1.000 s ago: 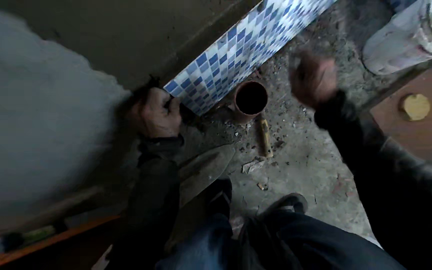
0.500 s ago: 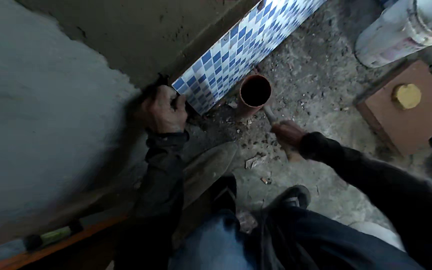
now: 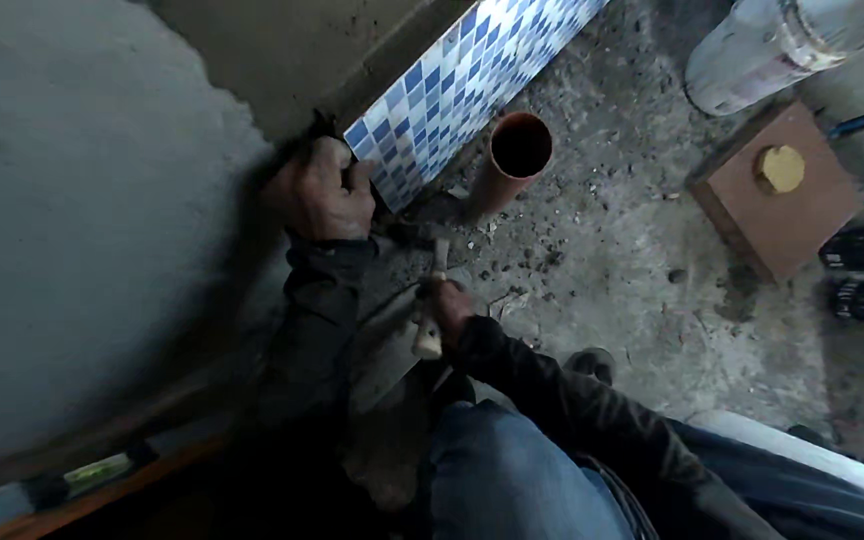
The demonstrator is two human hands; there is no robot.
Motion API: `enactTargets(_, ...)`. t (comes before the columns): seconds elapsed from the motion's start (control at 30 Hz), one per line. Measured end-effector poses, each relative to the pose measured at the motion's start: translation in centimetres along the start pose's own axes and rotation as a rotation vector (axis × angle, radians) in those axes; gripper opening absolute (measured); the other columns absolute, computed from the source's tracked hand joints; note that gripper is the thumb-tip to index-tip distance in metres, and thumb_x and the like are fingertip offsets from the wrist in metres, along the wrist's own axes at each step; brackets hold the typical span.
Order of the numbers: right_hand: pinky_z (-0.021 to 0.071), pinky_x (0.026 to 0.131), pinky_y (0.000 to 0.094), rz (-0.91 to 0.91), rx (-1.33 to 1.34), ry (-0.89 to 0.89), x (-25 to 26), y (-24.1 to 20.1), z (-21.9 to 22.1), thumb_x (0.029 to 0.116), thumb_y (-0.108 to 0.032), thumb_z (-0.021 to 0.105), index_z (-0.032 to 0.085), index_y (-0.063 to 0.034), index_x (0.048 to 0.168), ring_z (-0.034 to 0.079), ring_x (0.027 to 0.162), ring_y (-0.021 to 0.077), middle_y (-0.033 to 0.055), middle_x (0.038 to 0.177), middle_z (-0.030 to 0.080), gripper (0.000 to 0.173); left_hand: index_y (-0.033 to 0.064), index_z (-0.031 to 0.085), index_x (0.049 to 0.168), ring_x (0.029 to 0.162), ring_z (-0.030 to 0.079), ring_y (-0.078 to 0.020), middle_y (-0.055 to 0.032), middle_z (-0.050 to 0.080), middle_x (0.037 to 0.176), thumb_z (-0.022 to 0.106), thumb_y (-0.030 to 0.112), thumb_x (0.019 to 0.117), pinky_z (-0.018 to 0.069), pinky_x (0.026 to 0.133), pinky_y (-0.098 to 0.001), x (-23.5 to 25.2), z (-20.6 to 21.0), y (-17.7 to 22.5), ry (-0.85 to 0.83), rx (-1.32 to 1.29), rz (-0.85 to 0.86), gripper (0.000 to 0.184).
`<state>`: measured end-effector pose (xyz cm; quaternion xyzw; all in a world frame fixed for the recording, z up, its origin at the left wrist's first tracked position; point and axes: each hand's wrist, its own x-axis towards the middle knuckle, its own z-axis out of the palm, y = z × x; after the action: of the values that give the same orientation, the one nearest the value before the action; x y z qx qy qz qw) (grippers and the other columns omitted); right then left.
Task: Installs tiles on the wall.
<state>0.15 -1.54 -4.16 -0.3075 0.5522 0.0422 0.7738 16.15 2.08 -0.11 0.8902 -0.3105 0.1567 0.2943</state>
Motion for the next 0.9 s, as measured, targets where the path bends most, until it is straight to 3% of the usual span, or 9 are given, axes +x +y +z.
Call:
enactTargets(0.13,0.055,0.052,0.0322,-0.034,0.123,0.105,1.3,-1.2,3.7,0.1076,-0.025,0.051,0.057,-0.0021,0.117,0.059,0.058,0.0153,0.0072,0.08,0.059,0.025,0.0014,0.073,0.094,0.078,0.074,-0.0328,-0.0176,0.076,0.087,0.071,0.024,0.0932,0.0558,0.072,-0.052,-0.2,0.4,-0.4,0.04,0.021,0.031,0.023)
enactTargets(0.2,0.0541,0.051,0.0314,-0.051,0.082,0.081,2.5,-2.0,4.4,0.1079,-0.025,0.049,0.058,-0.0016,0.11,0.058,0.055,0.0148,0.0065,0.076,0.059,0.025,0.0012,0.073,0.093,0.077,0.074,-0.0315,-0.0172,0.075,0.086,0.071,0.023,0.0932,0.0562,0.07,-0.0505,-0.1,0.5,-0.5,0.045,0.009,0.042,0.022)
enactTargets(0.27,0.0533,0.048,0.0303,-0.055,0.102,0.055,3.3,-2.4,4.8,0.1083,-0.025,0.048,0.057,-0.0025,0.103,0.057,0.051,0.014,0.0051,0.071,0.057,0.025,0.0027,0.073,0.093,0.076,0.074,-0.0287,-0.0153,0.076,0.086,0.071,0.023,0.0931,0.0566,0.07,-0.0479,-0.1,0.7,-0.7,0.058,0.006,0.048,0.021)
enactTargets(0.37,0.0543,0.049,0.0313,-0.068,0.114,0.044,3.8,-2.0,4.5,0.1083,-0.024,0.049,0.057,-0.0018,0.108,0.056,0.053,0.0147,0.0057,0.074,0.056,0.024,0.0025,0.073,0.094,0.076,0.074,-0.0288,-0.0153,0.076,0.087,0.071,0.022,0.093,0.0569,0.069,-0.0473,0.0,0.4,-0.7,0.046,0.004,0.06,0.02)
enactTargets(0.47,0.0533,0.046,0.0308,-0.069,0.135,0.06,4.2,-1.6,4.4,0.1075,-0.024,0.05,0.056,-0.0023,0.104,0.055,0.049,0.0147,0.0058,0.072,0.056,0.023,0.0022,0.073,0.093,0.076,0.074,-0.0295,-0.0157,0.076,0.086,0.072,0.023,0.0925,0.0561,0.069,-0.0491,0.1,0.6,-0.8,0.05,-0.001,0.074,0.021)
enactTargets(0.63,0.0558,0.056,0.0348,-0.097,0.032,0.101,4.2,-0.9,3.9,0.1051,-0.027,0.056,0.061,-0.001,0.115,0.062,0.062,0.0172,0.0097,0.085,0.064,0.028,0.0014,0.071,0.095,0.078,0.073,-0.031,-0.0177,0.075,0.087,0.07,0.026,0.0957,0.0563,0.071,-0.0494,-0.1,0.5,-1.1,0.035,0.0,0.093,0.025)
enactTargets(0.77,0.0573,0.06,0.0359,-0.124,0.063,0.029,4.0,-0.4,3.4,0.1077,-0.028,0.053,0.055,-0.0024,0.131,0.062,0.067,0.018,0.0111,0.092,0.063,0.035,-0.0006,0.072,0.099,0.083,0.074,-0.0359,-0.0211,0.075,0.091,0.069,0.03,0.0971,0.057,0.076,-0.0545,-0.2,0.0,-0.7,0.011,0.027,0.079,0.031)
enactTargets(0.9,0.0562,0.055,0.0329,-0.085,0.129,0.043,3.5,-0.9,4.0,0.1085,-0.024,0.053,0.054,0.0019,0.126,0.06,0.059,0.0174,0.0119,0.084,0.061,0.031,-0.0024,0.071,0.094,0.078,0.073,-0.0371,-0.0218,0.074,0.086,0.072,0.028,0.0945,0.0554,0.073,-0.0548,-0.1,0.1,-0.6,0.053,0.034,0.104,0.03)
